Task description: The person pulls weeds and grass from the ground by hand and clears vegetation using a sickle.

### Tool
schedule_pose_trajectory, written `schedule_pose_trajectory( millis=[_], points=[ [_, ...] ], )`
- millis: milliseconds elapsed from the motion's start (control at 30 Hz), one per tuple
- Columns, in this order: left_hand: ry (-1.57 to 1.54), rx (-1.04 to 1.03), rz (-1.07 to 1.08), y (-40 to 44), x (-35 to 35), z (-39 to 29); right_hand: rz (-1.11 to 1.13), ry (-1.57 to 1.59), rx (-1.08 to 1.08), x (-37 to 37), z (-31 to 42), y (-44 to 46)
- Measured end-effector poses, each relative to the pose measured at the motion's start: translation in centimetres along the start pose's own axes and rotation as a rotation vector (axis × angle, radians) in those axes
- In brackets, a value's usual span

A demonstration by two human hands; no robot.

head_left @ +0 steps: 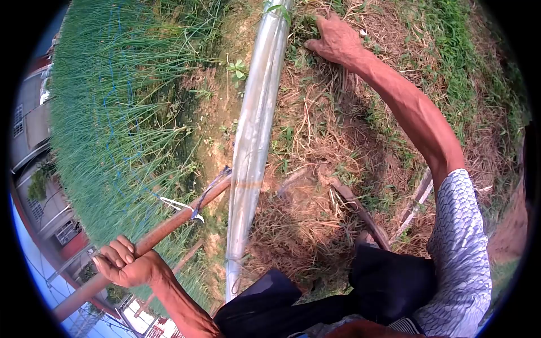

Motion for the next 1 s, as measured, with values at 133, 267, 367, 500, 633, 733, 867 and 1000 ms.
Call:
schedule_pose_trajectory(
  millis=[133, 267, 367, 500, 633, 733, 867, 1000],
  points=[
    [0.023, -0.003, -0.010, -0.1, 0.3, 0.0, 0.066, -0.049, 0.056, -1.7, 1.6, 4.6],
    [0.017, 0.009, -0.004, 0.0, 0.2, 0.0, -0.013, 0.166, -0.138, -2.2, 0.3, 4.4],
    [0.028, -0.012, -0.015, -0.3, -0.3, 0.0, -0.104, 0.147, 0.126, -6.7, -2.7, 9.5],
    [0.006, -0.043, -0.009, -0.2, 0.2, 0.1, -0.015, -0.289, 0.459, -3.1, 1.6, 8.5],
    [0.055, -0.058, -0.073, -0.3, -0.3, -0.3, 0.215, 0.374, 0.102, -2.2, 1.1, 4.4],
    [0.037, -0.029, -0.007, -0.2, 0.0, -0.2, 0.414, 0.457, -0.162, -4.1, -0.7, -2.0],
    [0.046, -0.030, -0.026, -0.3, -0.4, -0.3, 0.762, 0.117, 0.098, -4.8, -0.2, -16.0],
    [0.053, -0.004, -0.045, -0.3, -0.4, -0.3, 1.730, -0.201, 0.357, -7.6, -1.2, -31.9]
  ],
)
Point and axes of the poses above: each hand's wrist, its own y-axis towards the middle knuckle, its own x-axis out of the back of the hand, z = x × y, the point moved 8 cm from there along y, towards the middle knuckle, and after that the axes turned 13 degrees about z, right-handed, at the moved point
